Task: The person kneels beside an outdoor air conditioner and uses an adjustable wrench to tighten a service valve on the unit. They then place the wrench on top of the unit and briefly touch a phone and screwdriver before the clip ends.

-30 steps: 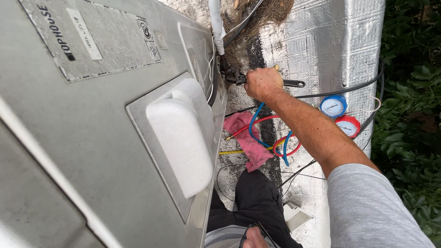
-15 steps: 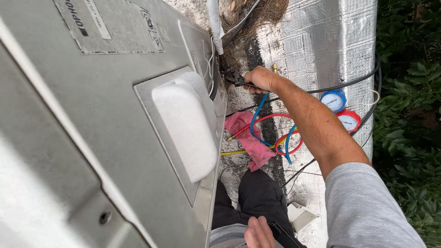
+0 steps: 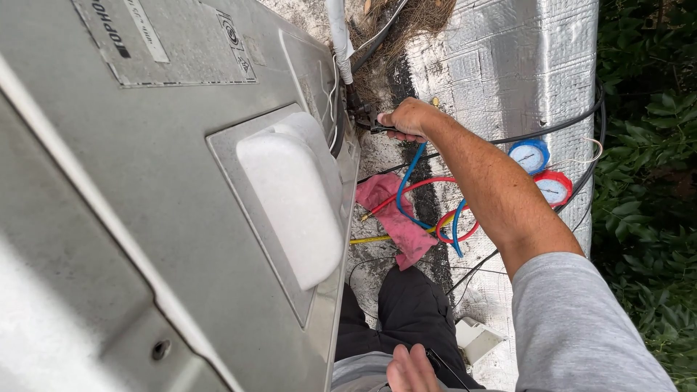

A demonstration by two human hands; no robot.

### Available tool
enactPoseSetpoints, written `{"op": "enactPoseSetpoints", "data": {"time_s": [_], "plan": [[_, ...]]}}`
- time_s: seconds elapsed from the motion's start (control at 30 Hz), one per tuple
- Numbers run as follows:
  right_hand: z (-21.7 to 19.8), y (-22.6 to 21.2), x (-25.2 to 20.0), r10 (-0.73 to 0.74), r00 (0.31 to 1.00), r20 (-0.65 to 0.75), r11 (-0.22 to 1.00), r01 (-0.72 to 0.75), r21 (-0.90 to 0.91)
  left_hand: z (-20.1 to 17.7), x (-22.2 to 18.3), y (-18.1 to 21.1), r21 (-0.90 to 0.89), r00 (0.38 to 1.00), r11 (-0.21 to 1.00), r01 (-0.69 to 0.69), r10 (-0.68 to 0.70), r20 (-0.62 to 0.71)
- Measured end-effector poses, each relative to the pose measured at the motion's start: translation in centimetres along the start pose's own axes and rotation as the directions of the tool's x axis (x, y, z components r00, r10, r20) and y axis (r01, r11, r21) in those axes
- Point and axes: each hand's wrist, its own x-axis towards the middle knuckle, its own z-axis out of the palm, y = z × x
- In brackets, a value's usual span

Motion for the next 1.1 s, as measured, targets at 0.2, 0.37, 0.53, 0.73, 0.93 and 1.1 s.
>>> {"op": "enactPoseSetpoints", "data": {"time_s": [0.2,0.37,0.53,0.73,0.93,1.1], "plan": [[-0.4,-0.5,0.1,0.012,1.0,0.001,0.998,-0.012,-0.056,-0.1,2.4,2.0,-0.113,0.908,0.93,0.35,-0.307,0.285],[-0.5,-0.2,2.0,0.021,1.0,0.003,1.0,-0.021,-0.013,0.5,3.3,2.0,-0.195,0.894,0.878,0.437,-0.4,0.203],[-0.6,-0.3,1.5,0.024,1.0,-0.017,1.0,-0.024,-0.002,0.7,3.4,2.0,-0.224,0.909,0.881,0.418,-0.401,0.116],[-0.3,-0.2,1.5,0.02,0.999,-0.045,0.999,-0.021,-0.027,0.4,3.9,1.3,-0.229,0.889,0.86,0.455,-0.424,0.175],[-0.4,-0.5,0.8,-0.018,0.999,-0.032,0.999,0.019,0.041,0.9,2.9,3.2,-0.289,0.855,0.805,0.518,-0.472,0.215],[-0.3,0.0,1.4,-0.028,0.999,-0.03,0.997,0.03,0.066,0.3,2.6,3.1,-0.277,0.86,0.826,0.491,-0.408,0.308]]}}
